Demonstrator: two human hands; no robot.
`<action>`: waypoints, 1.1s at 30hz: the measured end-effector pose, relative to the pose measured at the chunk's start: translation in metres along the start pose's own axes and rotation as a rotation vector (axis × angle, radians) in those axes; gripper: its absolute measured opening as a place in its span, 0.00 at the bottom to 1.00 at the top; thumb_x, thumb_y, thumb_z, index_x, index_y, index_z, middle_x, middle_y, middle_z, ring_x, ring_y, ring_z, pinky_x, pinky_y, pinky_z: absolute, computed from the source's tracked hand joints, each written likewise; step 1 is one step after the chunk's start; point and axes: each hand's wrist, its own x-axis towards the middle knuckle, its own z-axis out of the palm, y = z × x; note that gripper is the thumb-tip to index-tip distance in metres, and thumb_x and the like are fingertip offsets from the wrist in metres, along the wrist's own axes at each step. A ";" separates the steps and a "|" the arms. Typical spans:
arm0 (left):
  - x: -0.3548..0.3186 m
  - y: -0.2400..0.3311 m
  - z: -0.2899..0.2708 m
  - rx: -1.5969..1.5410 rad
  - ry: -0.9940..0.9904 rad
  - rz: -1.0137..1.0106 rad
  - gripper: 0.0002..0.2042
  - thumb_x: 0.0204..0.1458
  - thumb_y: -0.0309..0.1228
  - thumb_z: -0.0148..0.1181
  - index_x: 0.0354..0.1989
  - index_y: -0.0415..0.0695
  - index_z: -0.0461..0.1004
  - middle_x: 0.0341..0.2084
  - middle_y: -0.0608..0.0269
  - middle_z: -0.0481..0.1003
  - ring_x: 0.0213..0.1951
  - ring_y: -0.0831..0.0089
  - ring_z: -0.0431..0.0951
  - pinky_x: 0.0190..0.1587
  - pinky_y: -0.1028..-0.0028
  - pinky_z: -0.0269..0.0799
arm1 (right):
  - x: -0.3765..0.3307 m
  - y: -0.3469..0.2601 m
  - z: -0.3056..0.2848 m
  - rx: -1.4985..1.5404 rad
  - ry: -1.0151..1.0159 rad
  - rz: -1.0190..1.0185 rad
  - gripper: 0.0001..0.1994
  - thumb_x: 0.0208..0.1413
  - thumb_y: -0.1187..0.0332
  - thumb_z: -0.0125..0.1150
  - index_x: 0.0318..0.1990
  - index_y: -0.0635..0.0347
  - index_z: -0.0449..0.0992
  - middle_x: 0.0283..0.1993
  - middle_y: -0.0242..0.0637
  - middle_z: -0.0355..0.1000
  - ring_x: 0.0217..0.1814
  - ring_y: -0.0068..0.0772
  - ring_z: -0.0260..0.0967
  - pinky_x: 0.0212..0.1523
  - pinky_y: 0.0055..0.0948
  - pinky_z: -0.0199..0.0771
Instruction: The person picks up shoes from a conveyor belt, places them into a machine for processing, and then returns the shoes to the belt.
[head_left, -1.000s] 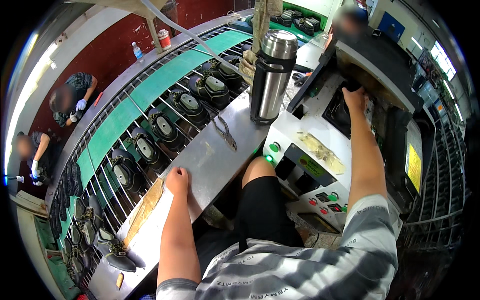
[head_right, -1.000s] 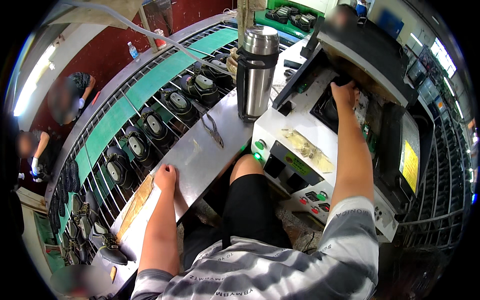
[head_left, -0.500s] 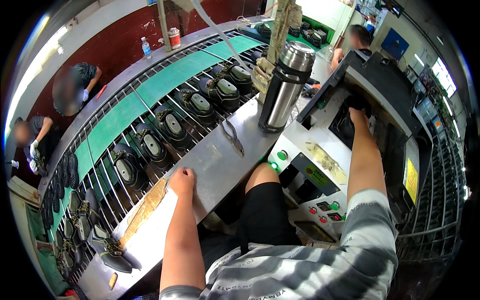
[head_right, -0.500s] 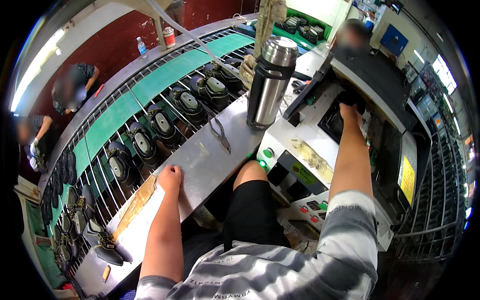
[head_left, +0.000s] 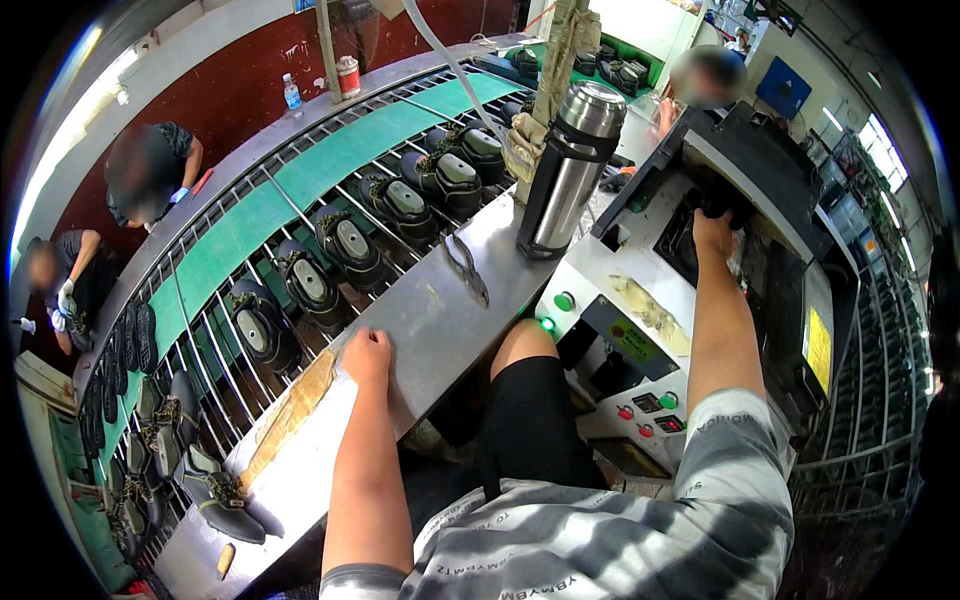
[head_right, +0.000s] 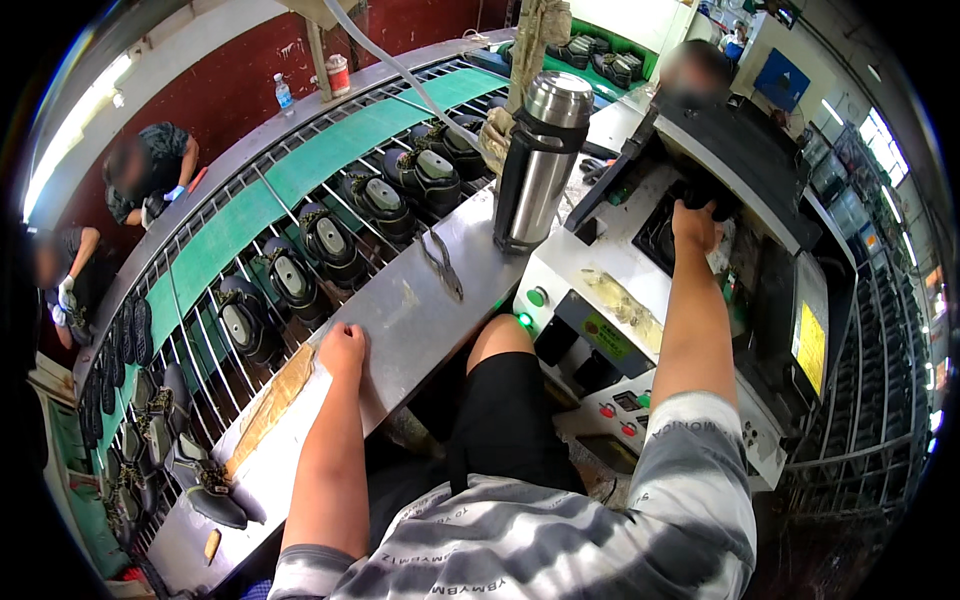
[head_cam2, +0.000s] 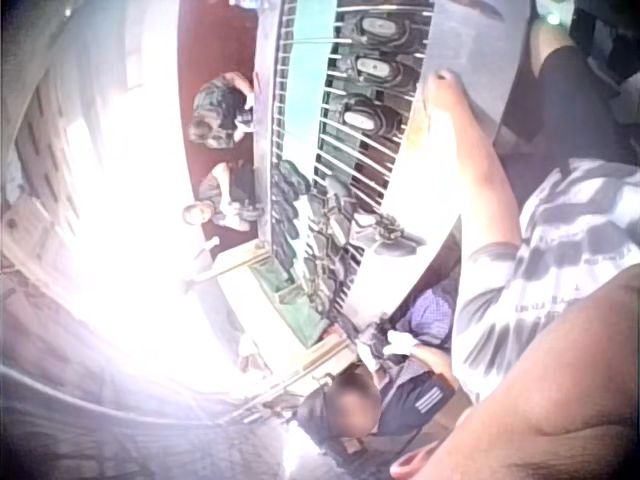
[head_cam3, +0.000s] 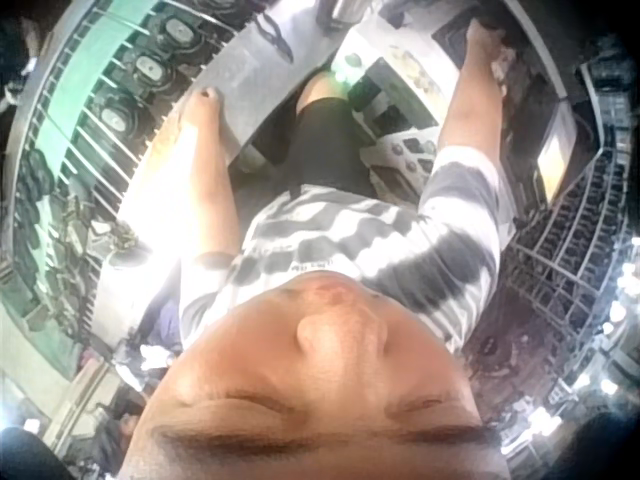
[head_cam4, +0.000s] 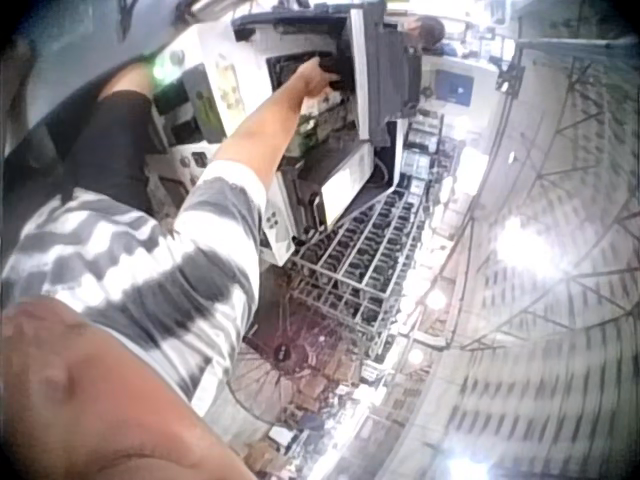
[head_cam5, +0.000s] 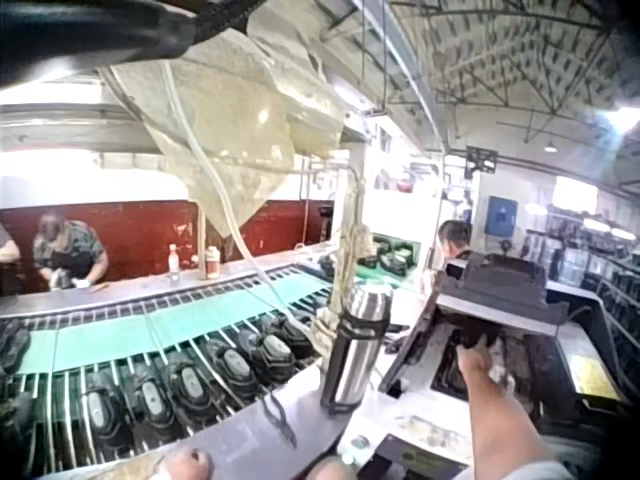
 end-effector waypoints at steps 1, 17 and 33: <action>0.001 -0.001 0.001 0.009 0.009 0.002 0.11 0.46 0.38 0.55 0.20 0.44 0.74 0.19 0.52 0.76 0.25 0.52 0.76 0.28 0.57 0.70 | -0.005 0.000 0.000 -0.001 0.011 -0.004 0.43 0.49 0.39 0.54 0.71 0.40 0.47 0.62 0.59 0.58 0.63 0.55 0.58 0.59 0.51 0.63; -0.001 -0.009 -0.001 -0.015 0.021 0.010 0.11 0.45 0.38 0.57 0.20 0.44 0.75 0.19 0.53 0.76 0.25 0.53 0.77 0.28 0.58 0.71 | -0.011 0.005 0.002 0.052 0.100 -0.038 0.42 0.48 0.39 0.56 0.70 0.38 0.50 0.59 0.61 0.60 0.60 0.56 0.61 0.58 0.51 0.63; -0.004 -0.019 -0.003 -0.055 0.024 0.058 0.09 0.45 0.35 0.58 0.22 0.42 0.74 0.20 0.53 0.76 0.26 0.52 0.76 0.29 0.57 0.70 | -0.085 0.026 -0.028 0.480 0.445 -0.138 0.52 0.41 0.51 0.68 0.67 0.74 0.45 0.66 0.61 0.53 0.65 0.55 0.57 0.62 0.44 0.63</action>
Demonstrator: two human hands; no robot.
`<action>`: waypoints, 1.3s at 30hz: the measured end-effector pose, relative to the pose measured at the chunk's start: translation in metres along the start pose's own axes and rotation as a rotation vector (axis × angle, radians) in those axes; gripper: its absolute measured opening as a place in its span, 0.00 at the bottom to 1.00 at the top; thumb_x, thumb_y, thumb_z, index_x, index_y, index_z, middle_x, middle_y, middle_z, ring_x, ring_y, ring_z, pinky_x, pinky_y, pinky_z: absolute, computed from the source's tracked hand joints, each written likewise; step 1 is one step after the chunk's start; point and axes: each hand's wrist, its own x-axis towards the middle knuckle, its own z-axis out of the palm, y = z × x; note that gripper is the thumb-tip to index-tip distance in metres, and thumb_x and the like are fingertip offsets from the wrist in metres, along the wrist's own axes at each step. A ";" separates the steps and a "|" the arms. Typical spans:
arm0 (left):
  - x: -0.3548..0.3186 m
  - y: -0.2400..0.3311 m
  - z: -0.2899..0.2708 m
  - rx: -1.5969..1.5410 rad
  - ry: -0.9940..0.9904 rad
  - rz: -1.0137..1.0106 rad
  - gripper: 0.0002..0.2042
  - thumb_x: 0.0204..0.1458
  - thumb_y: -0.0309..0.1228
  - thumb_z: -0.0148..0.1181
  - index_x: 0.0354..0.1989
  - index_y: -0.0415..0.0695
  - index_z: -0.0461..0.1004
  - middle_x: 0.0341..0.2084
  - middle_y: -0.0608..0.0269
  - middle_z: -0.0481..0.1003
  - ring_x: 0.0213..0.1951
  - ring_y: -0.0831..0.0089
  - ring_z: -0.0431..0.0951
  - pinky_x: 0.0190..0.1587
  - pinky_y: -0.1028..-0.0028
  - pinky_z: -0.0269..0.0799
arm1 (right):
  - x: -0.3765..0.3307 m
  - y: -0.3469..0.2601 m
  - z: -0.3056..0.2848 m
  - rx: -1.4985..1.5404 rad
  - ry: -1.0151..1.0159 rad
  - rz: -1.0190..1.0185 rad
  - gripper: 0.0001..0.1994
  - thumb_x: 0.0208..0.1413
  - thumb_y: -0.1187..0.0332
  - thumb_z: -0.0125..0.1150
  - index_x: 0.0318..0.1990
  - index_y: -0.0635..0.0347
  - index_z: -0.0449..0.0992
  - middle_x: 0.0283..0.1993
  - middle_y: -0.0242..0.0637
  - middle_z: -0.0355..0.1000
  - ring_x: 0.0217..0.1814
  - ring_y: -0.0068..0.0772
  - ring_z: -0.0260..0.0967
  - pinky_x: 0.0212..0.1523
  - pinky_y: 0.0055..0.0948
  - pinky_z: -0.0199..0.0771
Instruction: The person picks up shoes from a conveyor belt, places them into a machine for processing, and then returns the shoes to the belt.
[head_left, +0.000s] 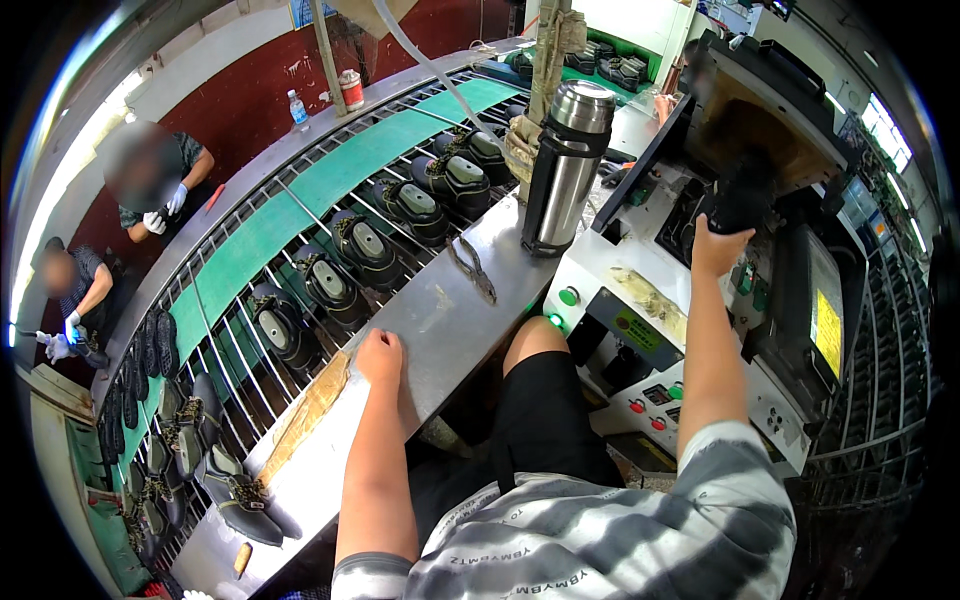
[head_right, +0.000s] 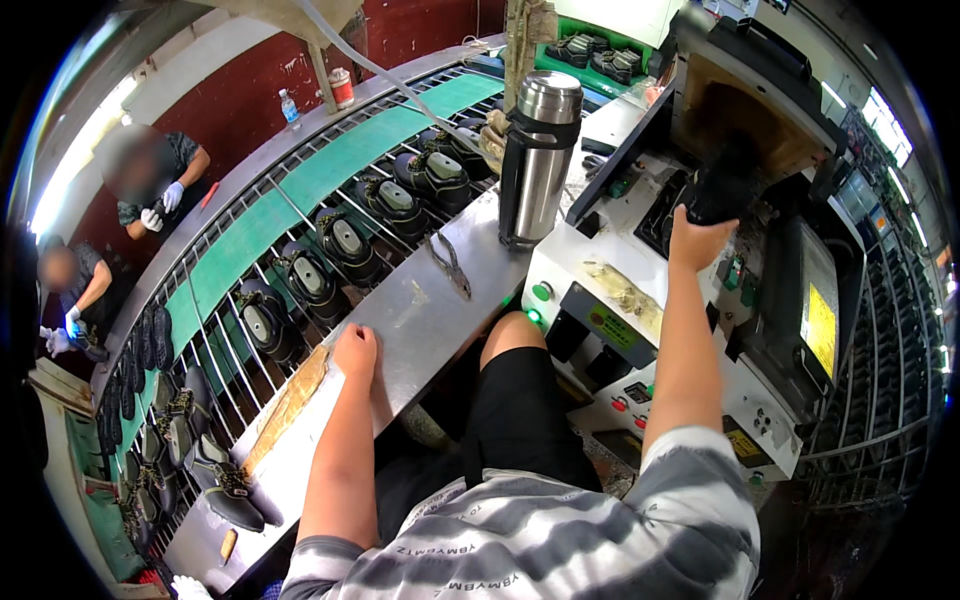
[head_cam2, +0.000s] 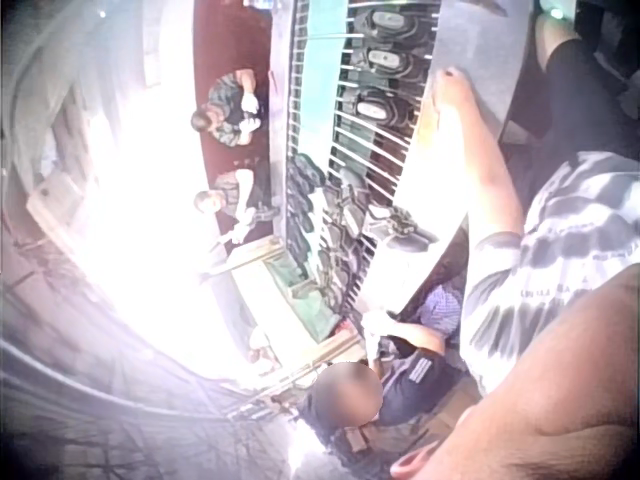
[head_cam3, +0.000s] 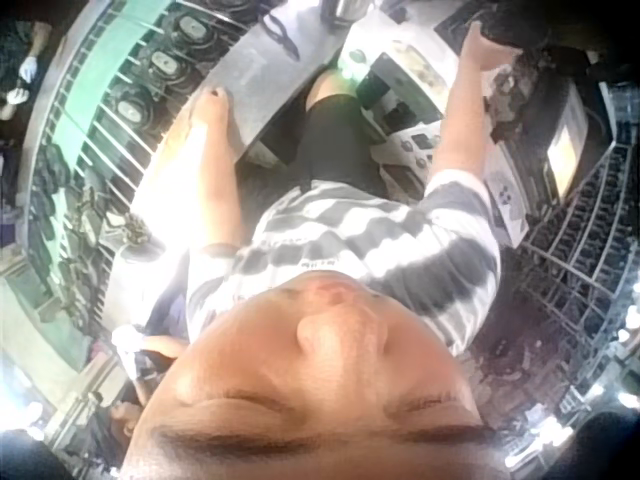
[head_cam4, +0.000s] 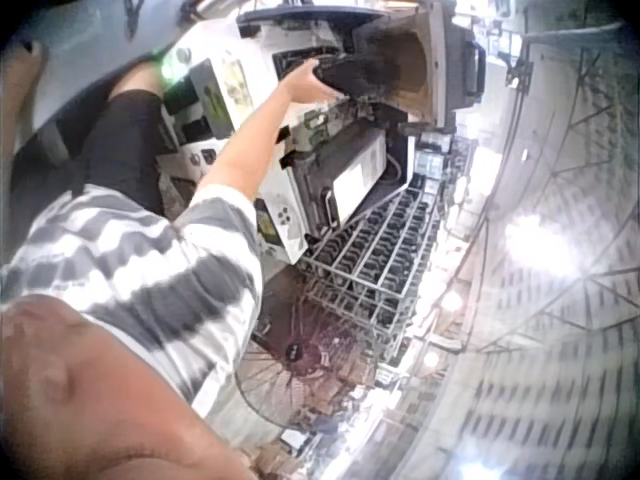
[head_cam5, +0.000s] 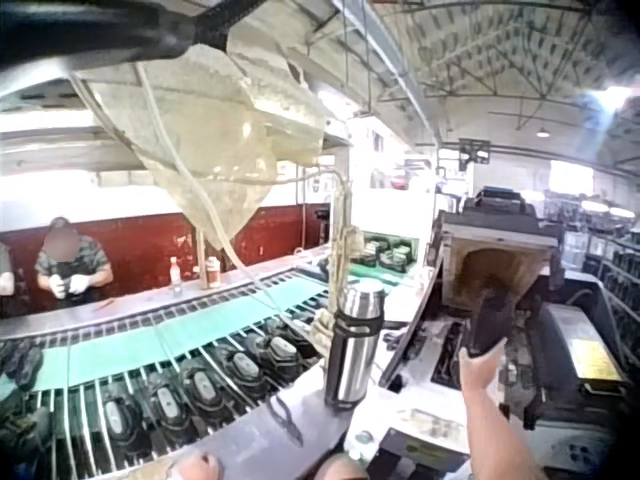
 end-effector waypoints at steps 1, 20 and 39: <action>-0.003 0.000 0.002 -0.030 0.011 0.039 0.09 0.45 0.34 0.58 0.22 0.41 0.73 0.20 0.53 0.76 0.26 0.52 0.76 0.29 0.56 0.70 | -0.009 0.018 0.001 0.052 0.089 -0.034 0.52 0.40 0.54 0.69 0.67 0.73 0.45 0.66 0.61 0.54 0.65 0.55 0.58 0.62 0.44 0.62; -0.074 0.130 -0.181 -2.075 -0.631 0.109 0.55 0.37 0.55 0.68 0.70 0.41 0.44 0.64 0.41 0.56 0.64 0.53 0.61 0.62 0.56 0.62 | -0.217 -0.145 -0.193 1.082 -1.763 -0.210 0.20 0.53 0.58 0.61 0.47 0.65 0.75 0.44 0.42 0.73 0.50 0.41 0.70 0.53 0.35 0.69; 0.044 -0.230 -0.186 -1.038 0.276 -0.536 0.19 0.46 0.30 0.64 0.48 0.38 0.71 0.38 0.60 0.76 0.39 0.68 0.77 0.43 0.67 0.75 | -0.131 -0.025 -0.019 0.494 -1.051 -0.340 0.10 0.59 0.69 0.58 0.41 0.68 0.78 0.38 0.39 0.77 0.39 0.27 0.73 0.43 0.25 0.71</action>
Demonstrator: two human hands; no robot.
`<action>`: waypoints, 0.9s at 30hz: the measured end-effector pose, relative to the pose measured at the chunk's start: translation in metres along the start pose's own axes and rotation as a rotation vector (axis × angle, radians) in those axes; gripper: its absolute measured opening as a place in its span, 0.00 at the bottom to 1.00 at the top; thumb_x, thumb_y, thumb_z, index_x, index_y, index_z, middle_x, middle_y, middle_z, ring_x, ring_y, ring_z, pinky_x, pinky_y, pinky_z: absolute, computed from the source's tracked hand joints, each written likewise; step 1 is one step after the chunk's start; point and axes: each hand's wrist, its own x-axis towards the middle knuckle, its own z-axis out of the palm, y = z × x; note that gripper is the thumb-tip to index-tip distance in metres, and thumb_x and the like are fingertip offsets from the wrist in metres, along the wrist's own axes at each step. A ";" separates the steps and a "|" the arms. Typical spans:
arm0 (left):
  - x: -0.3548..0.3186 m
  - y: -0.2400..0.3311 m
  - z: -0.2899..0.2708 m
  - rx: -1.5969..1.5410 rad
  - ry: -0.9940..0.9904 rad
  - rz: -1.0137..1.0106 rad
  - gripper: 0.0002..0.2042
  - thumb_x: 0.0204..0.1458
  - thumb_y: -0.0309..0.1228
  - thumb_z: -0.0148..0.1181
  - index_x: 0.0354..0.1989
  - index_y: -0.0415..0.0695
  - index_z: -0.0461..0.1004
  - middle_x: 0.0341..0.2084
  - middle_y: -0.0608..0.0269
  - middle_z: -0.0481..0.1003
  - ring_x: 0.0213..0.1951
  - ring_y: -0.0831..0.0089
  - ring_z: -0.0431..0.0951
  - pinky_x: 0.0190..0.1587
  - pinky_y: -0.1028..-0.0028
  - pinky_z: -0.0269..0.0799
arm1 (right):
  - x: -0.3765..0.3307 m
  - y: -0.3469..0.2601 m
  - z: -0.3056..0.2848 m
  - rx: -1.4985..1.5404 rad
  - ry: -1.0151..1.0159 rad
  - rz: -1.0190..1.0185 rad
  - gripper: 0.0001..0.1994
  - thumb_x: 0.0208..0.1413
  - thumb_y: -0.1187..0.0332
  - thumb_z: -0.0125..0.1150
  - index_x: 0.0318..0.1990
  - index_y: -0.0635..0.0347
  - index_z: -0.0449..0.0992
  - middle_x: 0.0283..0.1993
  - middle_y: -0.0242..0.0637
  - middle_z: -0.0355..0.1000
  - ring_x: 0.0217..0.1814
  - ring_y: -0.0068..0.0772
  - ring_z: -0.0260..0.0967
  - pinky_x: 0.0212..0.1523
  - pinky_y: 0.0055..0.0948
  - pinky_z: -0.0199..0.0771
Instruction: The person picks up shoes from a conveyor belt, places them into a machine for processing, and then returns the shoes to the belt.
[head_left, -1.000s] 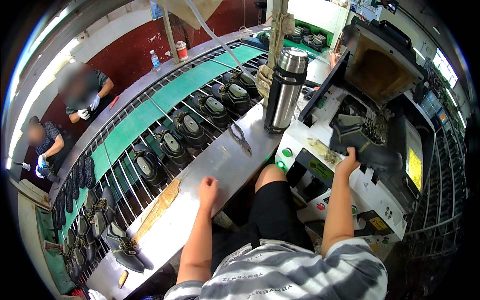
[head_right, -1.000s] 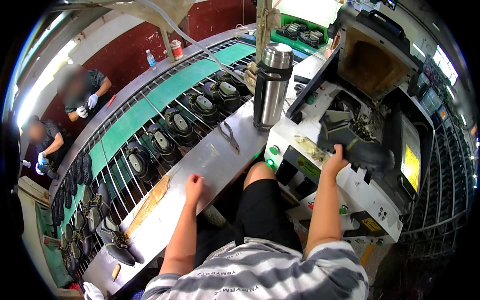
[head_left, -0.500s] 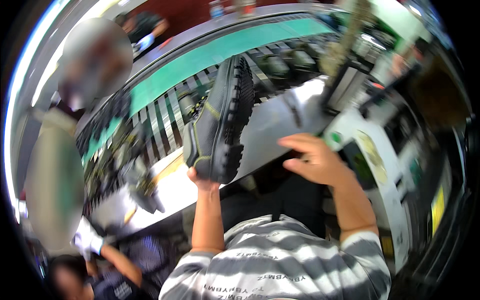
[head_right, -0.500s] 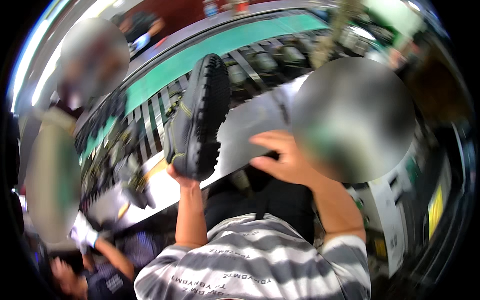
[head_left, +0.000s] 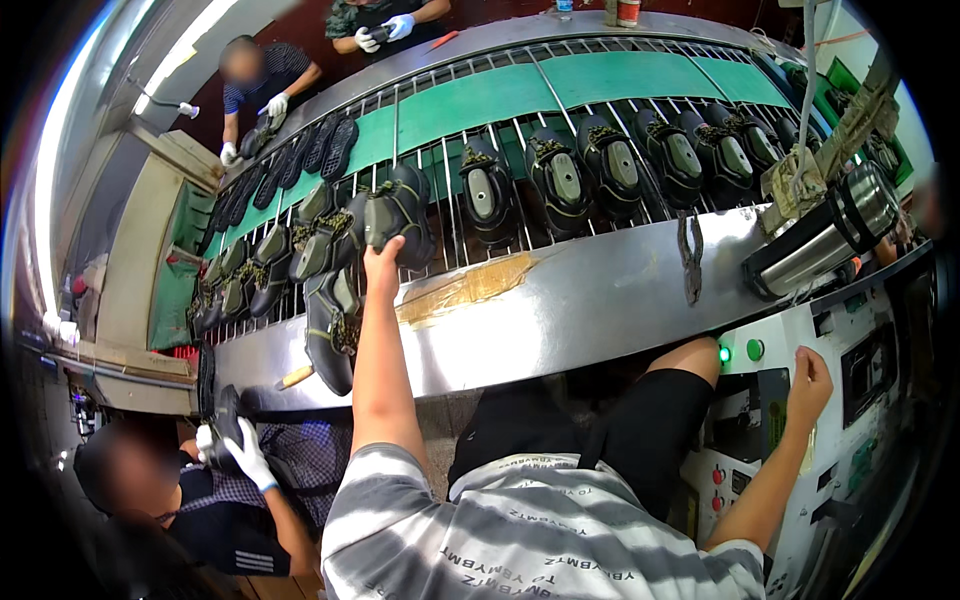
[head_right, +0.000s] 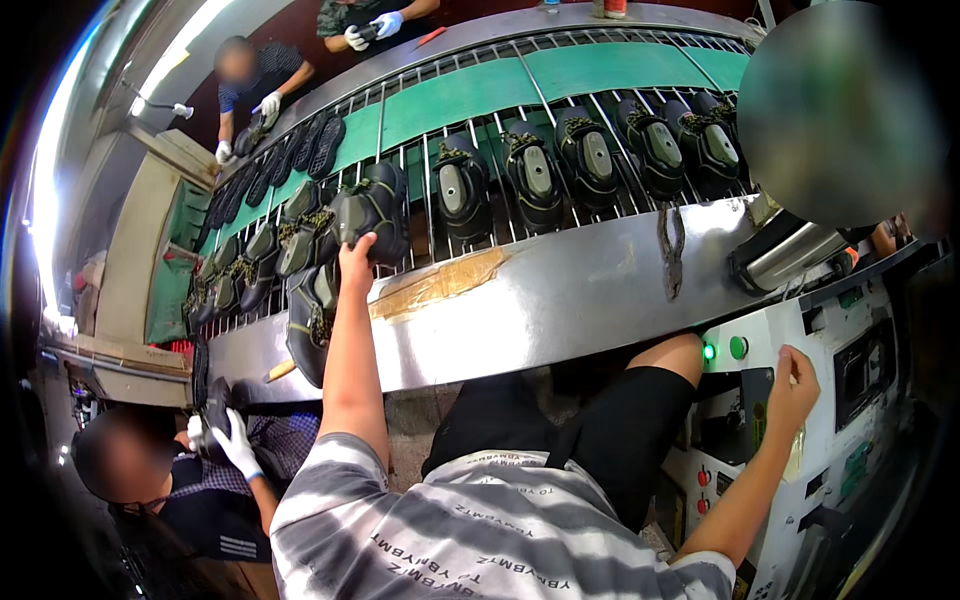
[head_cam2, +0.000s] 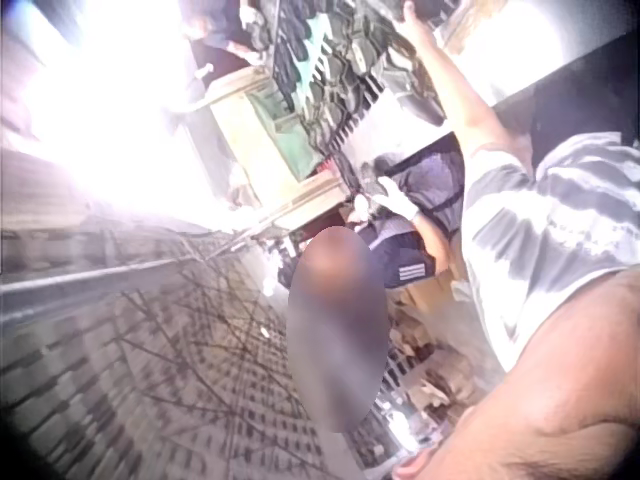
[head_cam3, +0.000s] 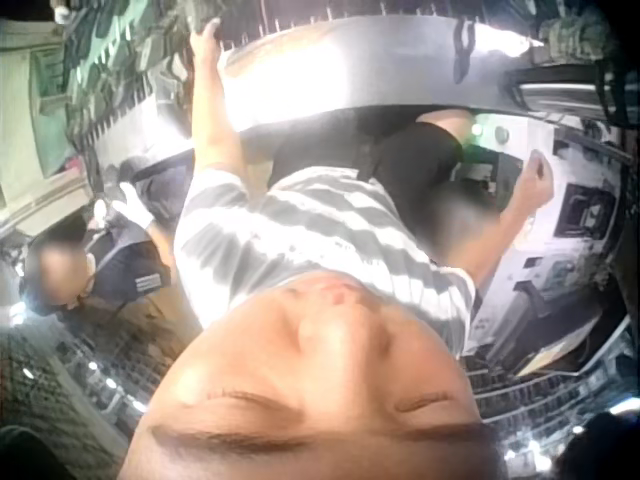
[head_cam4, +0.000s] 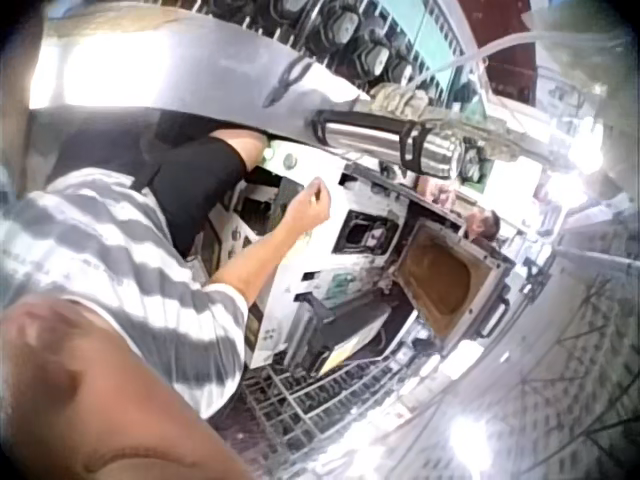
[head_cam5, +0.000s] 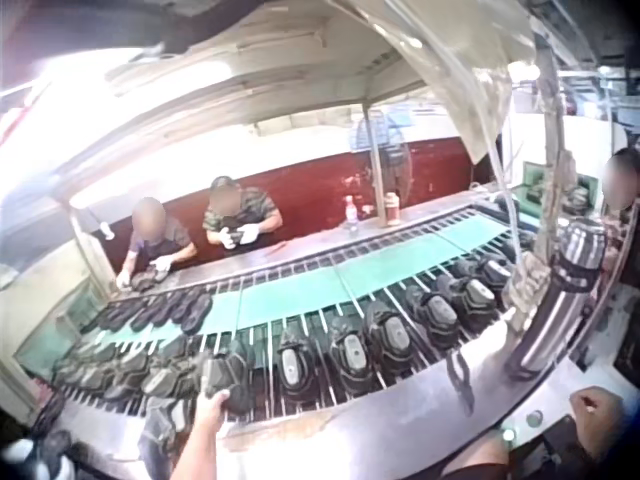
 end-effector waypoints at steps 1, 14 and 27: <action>0.006 -0.010 0.006 0.116 -0.049 0.030 0.20 0.45 0.30 0.65 0.48 0.38 0.71 0.38 0.61 0.76 0.39 0.69 0.76 0.44 0.69 0.73 | 0.003 0.008 -0.010 -0.033 0.029 0.009 0.10 0.59 0.68 0.57 0.41 0.67 0.78 0.38 0.38 0.77 0.40 0.27 0.73 0.43 0.25 0.71; 0.011 -0.020 0.053 0.319 -0.106 0.097 0.30 0.39 0.24 0.68 0.55 0.37 0.68 0.41 0.63 0.75 0.41 0.74 0.73 0.48 0.75 0.68 | 0.064 0.090 -0.097 -0.418 0.216 0.135 0.13 0.62 0.63 0.53 0.46 0.62 0.77 0.44 0.37 0.78 0.46 0.32 0.75 0.47 0.27 0.72; -0.092 -0.078 0.077 0.864 0.048 0.443 0.25 0.50 0.25 0.56 0.59 0.34 0.63 0.59 0.43 0.64 0.61 0.50 0.63 0.64 0.63 0.56 | 0.101 0.184 -0.162 -0.543 0.454 0.188 0.17 0.55 0.63 0.60 0.50 0.61 0.76 0.48 0.43 0.75 0.49 0.38 0.73 0.52 0.32 0.70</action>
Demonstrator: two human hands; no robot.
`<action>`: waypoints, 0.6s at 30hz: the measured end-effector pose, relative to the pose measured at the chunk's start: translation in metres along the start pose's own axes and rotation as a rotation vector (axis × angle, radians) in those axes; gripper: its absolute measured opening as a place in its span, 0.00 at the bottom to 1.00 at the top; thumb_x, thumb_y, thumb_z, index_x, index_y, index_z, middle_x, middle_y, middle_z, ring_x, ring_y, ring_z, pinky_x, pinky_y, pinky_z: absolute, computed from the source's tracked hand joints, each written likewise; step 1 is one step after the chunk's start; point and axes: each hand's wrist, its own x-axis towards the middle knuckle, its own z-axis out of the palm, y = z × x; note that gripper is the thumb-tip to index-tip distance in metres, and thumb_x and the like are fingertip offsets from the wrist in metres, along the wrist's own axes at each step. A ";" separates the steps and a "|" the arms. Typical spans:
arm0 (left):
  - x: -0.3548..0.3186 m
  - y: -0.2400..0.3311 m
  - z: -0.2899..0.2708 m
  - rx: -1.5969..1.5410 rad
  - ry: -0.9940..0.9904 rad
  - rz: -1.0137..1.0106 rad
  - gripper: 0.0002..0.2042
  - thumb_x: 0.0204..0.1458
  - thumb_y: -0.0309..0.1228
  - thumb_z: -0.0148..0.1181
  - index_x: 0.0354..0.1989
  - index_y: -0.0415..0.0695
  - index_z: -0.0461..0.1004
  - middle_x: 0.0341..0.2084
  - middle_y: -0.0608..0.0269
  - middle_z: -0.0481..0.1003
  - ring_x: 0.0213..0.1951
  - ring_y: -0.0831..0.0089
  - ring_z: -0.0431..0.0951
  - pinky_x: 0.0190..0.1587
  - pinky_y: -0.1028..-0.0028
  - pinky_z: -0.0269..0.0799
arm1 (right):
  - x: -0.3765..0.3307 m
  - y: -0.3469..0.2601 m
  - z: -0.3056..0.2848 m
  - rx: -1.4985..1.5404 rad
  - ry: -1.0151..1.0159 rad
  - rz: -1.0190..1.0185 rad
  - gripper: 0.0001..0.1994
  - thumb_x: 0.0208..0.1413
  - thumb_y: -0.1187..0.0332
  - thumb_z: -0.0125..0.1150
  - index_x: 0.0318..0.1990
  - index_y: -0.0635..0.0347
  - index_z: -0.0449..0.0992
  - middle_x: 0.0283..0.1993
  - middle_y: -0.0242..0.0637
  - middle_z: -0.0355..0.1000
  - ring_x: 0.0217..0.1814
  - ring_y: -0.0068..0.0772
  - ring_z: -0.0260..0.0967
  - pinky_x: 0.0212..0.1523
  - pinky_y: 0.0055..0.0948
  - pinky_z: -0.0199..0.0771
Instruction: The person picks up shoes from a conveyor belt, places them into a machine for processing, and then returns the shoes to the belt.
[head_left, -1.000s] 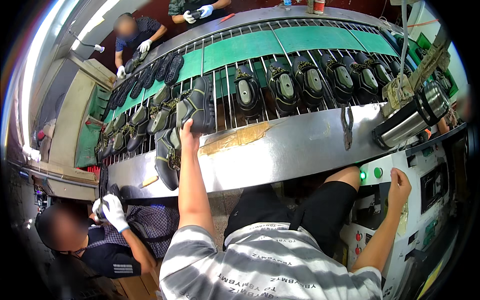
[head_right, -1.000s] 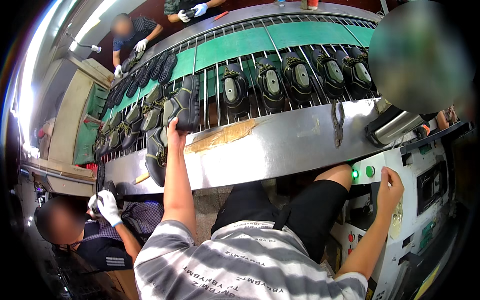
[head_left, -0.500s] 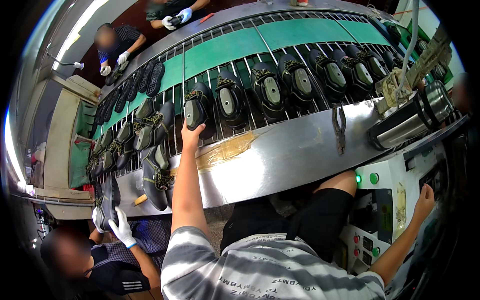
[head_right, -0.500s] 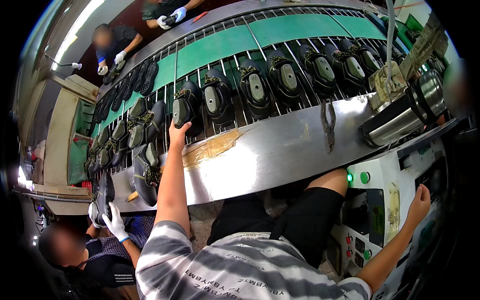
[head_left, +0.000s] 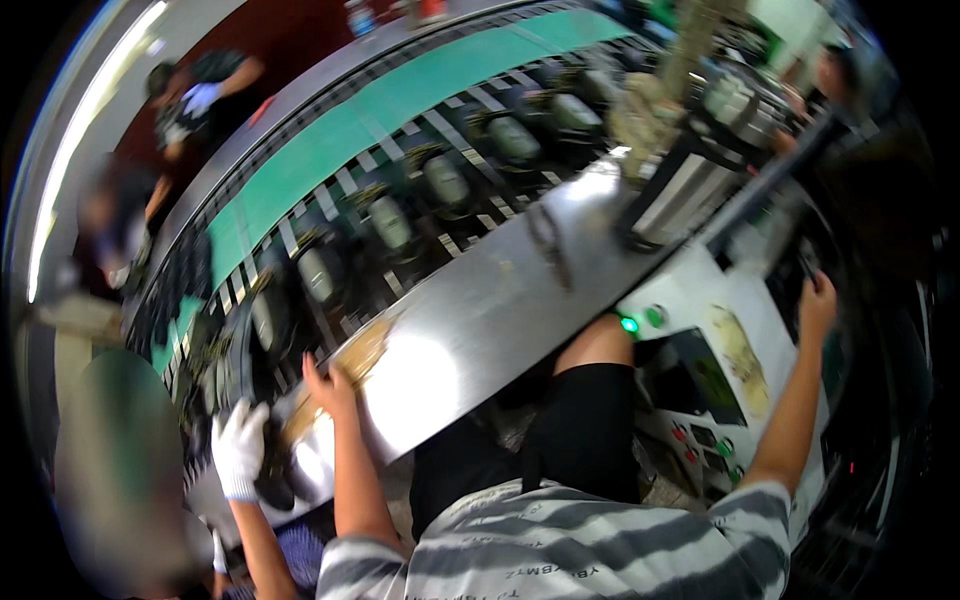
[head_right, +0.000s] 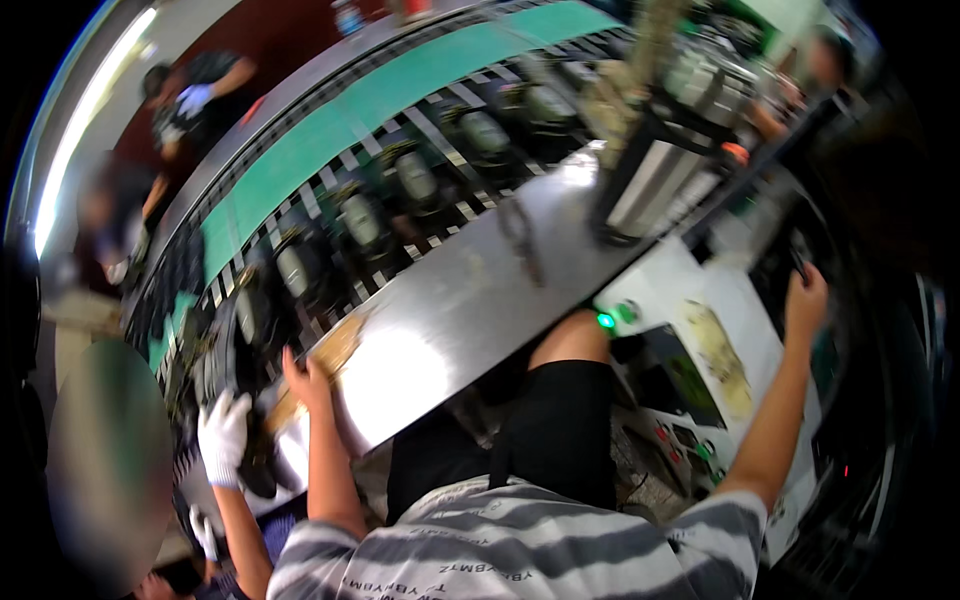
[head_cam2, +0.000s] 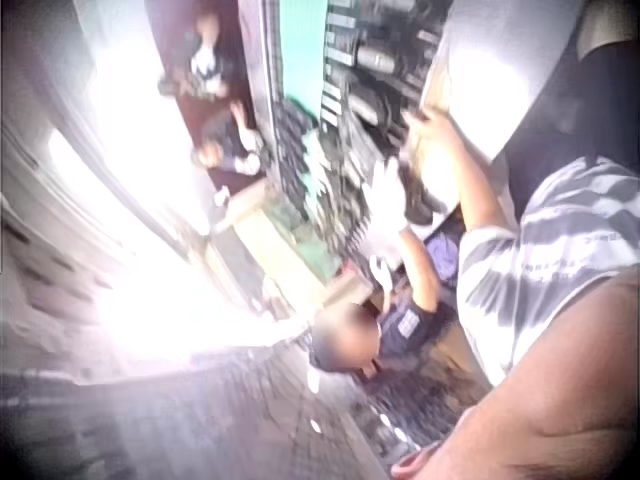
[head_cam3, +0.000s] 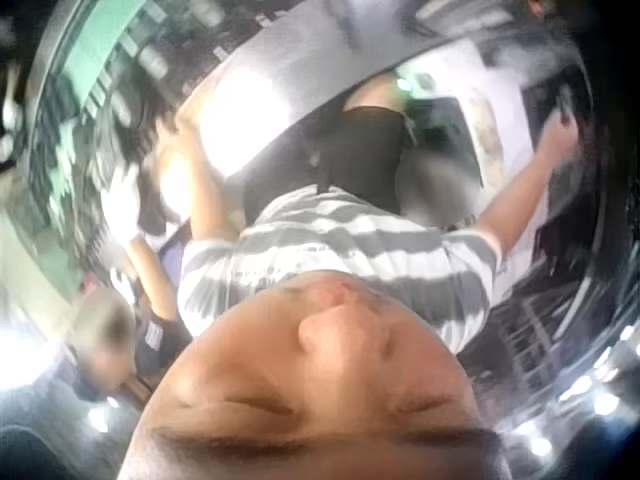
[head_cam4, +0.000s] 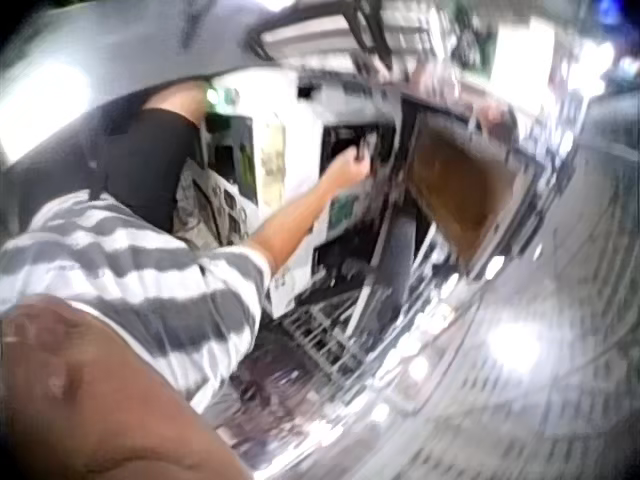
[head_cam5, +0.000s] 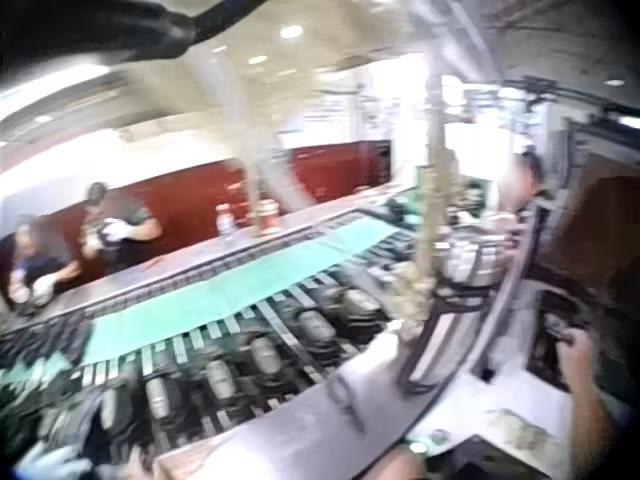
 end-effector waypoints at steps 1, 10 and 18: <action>-0.017 0.014 -0.001 0.055 -0.057 0.042 0.22 0.50 0.25 0.56 0.56 0.33 0.68 0.57 0.43 0.66 0.60 0.50 0.64 0.63 0.62 0.57 | 0.014 0.021 0.005 -0.016 0.027 -0.023 0.18 0.53 0.62 0.61 0.50 0.60 0.76 0.50 0.47 0.73 0.52 0.44 0.70 0.55 0.36 0.68; -0.057 0.051 -0.003 0.042 -0.072 -0.130 0.12 0.58 0.29 0.53 0.43 0.33 0.74 0.42 0.51 0.74 0.46 0.59 0.73 0.51 0.66 0.67 | 0.070 0.042 0.029 -0.305 0.017 0.393 0.27 0.52 0.50 0.58 0.57 0.50 0.71 0.59 0.47 0.66 0.59 0.54 0.64 0.57 0.49 0.66; -0.055 0.017 -0.002 -0.046 -0.065 -0.184 0.17 0.60 0.33 0.46 0.29 0.32 0.76 0.34 0.54 0.76 0.38 0.62 0.74 0.45 0.70 0.68 | 0.081 0.071 0.044 -0.382 0.088 0.295 0.18 0.52 0.56 0.56 0.48 0.53 0.78 0.48 0.44 0.75 0.50 0.51 0.72 0.48 0.46 0.72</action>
